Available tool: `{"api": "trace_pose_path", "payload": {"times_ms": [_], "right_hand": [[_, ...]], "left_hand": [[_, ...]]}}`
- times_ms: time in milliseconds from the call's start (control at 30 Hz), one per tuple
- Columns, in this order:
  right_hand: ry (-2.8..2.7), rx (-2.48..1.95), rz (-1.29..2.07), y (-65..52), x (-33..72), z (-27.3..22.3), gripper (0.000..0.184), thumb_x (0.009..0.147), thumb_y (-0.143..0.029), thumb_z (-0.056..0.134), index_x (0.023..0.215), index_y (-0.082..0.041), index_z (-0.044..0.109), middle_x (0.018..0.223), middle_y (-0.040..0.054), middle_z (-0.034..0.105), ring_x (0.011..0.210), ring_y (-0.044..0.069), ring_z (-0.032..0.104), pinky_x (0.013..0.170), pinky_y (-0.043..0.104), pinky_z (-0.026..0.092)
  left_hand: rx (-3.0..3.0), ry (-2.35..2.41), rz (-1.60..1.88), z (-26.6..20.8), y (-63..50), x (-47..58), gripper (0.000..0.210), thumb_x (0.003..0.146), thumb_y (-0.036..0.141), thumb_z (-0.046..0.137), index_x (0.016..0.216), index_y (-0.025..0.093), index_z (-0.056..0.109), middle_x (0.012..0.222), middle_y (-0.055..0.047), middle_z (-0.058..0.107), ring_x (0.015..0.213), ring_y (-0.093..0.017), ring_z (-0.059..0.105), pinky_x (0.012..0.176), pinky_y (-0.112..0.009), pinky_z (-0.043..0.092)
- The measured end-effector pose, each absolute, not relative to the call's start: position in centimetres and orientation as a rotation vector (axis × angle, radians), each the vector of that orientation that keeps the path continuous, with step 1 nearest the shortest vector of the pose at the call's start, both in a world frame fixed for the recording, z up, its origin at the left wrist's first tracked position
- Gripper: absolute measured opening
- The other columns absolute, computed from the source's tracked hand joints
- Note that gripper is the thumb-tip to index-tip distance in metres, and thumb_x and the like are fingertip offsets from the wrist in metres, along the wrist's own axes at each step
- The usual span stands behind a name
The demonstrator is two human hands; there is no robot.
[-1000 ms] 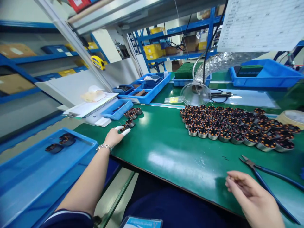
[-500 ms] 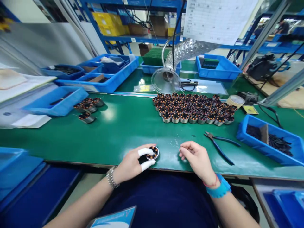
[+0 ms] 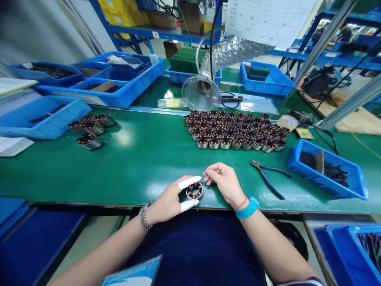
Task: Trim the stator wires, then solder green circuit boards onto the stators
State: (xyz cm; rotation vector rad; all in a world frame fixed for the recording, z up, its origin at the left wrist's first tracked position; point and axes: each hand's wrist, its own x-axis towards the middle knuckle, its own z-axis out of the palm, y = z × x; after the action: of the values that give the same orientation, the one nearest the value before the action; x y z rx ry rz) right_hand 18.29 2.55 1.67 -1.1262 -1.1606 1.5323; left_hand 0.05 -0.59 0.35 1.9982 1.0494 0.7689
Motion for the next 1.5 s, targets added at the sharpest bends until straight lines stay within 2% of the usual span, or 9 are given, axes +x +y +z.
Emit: {"api": "trace_pose_path", "payload": {"times_ms": [400,700,1033,1500], "right_hand": [[-1.194,-1.114,1.552,2.6,18.3,1.8,0.012,0.074,-0.025,0.063,0.074,-0.013,0.060,0.063,0.0010,0.064,0.053,0.007,0.056,0.056,0.021,0.043],[-1.289,-1.164,1.576,2.7,18.4,1.9,0.015,0.075,-0.029,0.062,0.074,-0.014,0.059,0.062,-0.0003,0.062,0.053,0.008,0.054,0.055,0.022,0.043],[-1.952,-1.175,0.944,2.4,19.3,2.3,0.009,0.080,-0.021,0.054,0.078,-0.018,0.062,0.080,0.0032,0.063,0.073,0.014,0.057,0.068,0.027,0.045],[-1.997,-1.110,0.867,2.5,19.4,2.4,0.009,0.081,-0.019,0.052,0.078,-0.019,0.060,0.078,0.0028,0.063,0.073,0.014,0.058,0.069,0.027,0.045]], "left_hand": [[1.972,1.050,0.748,0.5,-0.6,0.0,0.052,0.071,0.020,0.064,0.121,0.023,0.048,0.116,-0.006,0.055,0.106,-0.020,0.053,0.094,-0.036,0.043],[1.958,1.051,0.739,0.5,-0.6,-0.1,0.053,0.071,0.021,0.064,0.121,0.025,0.048,0.117,-0.007,0.056,0.107,-0.021,0.054,0.094,-0.037,0.044],[1.953,1.071,0.723,0.4,-0.6,-0.1,0.054,0.069,0.022,0.065,0.120,0.025,0.050,0.117,-0.007,0.056,0.107,-0.022,0.054,0.094,-0.039,0.044],[1.964,1.076,0.723,0.6,-0.5,-0.1,0.055,0.069,0.023,0.065,0.122,0.027,0.049,0.116,-0.006,0.057,0.105,-0.022,0.055,0.093,-0.040,0.045]]}}
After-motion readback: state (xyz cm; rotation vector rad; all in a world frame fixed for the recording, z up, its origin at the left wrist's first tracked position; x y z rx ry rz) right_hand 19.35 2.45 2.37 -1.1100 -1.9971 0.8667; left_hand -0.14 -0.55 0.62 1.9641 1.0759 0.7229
